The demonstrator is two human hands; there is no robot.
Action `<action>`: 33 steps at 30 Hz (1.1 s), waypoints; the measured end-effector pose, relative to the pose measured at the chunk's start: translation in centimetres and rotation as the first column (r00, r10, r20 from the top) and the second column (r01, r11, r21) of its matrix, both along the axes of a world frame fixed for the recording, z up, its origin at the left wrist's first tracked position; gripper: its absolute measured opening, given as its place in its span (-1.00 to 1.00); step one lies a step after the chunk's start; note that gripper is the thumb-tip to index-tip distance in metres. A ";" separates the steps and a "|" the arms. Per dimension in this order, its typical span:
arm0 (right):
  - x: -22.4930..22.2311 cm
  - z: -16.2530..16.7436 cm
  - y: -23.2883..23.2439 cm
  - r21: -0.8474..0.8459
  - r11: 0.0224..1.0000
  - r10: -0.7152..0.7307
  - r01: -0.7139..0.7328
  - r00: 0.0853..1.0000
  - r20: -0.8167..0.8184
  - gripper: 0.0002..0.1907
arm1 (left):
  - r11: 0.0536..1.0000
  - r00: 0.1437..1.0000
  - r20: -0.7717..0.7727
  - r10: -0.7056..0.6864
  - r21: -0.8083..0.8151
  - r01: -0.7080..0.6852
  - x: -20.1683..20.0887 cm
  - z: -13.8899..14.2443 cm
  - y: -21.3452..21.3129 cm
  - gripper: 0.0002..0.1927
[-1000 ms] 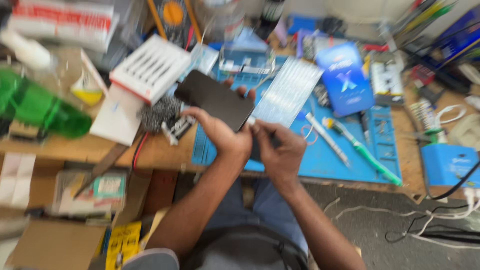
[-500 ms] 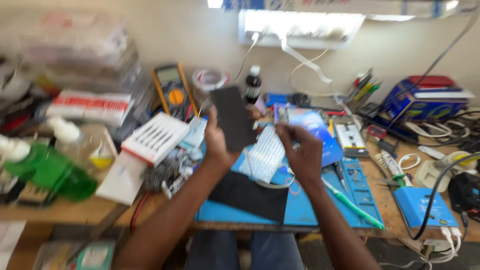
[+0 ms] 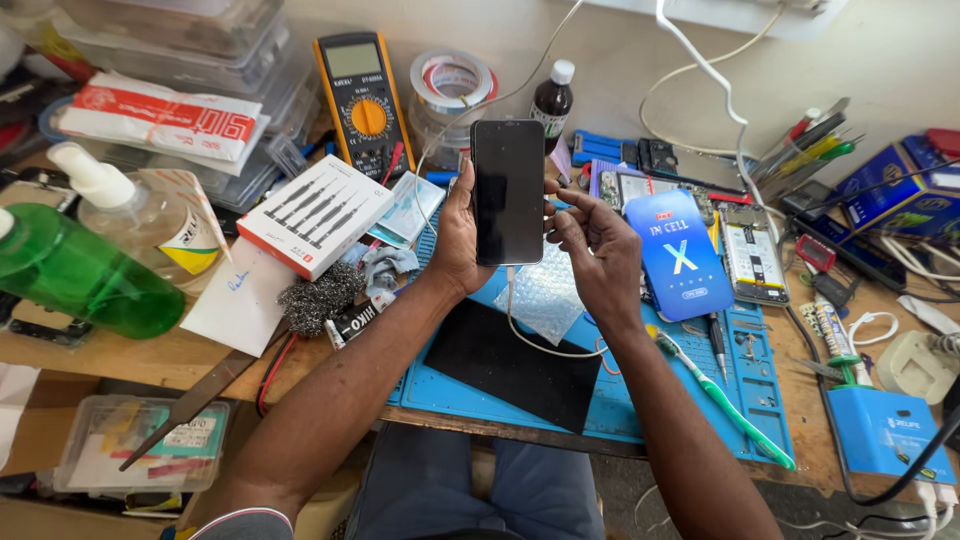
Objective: The person works on a disassembled smartphone at a repair bench, manipulating internal components and the screen assembly by hand. They connect a charging cable to the phone, press its parts together, and use a metal pry tool on the phone's edge while handling the device.
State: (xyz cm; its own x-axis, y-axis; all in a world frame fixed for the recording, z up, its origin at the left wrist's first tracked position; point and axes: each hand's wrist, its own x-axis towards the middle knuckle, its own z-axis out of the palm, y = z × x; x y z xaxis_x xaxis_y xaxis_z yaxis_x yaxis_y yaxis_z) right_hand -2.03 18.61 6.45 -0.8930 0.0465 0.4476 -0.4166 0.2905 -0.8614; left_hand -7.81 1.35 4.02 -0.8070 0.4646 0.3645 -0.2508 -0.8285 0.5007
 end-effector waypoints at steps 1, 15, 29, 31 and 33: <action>0.2 -0.2 0.0 0.012 1.000 0.015 -0.015 1.000 0.009 -0.64 | 1.000 0.999 0.045 -0.003 0.000 0.004 -0.1 -0.2 0.0 -0.25; 1.1 1.4 -2.1 0.255 0.966 -0.036 0.044 0.999 -0.035 -0.23 | 0.998 0.998 0.017 0.055 -0.030 -0.055 -0.6 -1.4 -0.3 -0.25; 2.4 0.7 -4.3 0.375 0.920 -0.065 0.110 0.989 -0.130 -0.02 | 0.952 0.979 -0.094 0.179 -0.234 -0.196 0.9 -1.8 0.8 -0.25; 2.3 0.6 -4.2 0.361 0.926 -0.070 0.113 0.989 -0.130 -0.01 | 0.963 0.982 -0.098 0.163 -0.201 -0.180 1.0 -1.8 0.9 -0.25; 2.3 0.5 -4.2 0.341 0.933 -0.078 0.113 0.990 -0.116 -0.01 | 0.962 0.981 -0.088 0.172 -0.197 -0.186 1.1 -1.9 0.9 -0.24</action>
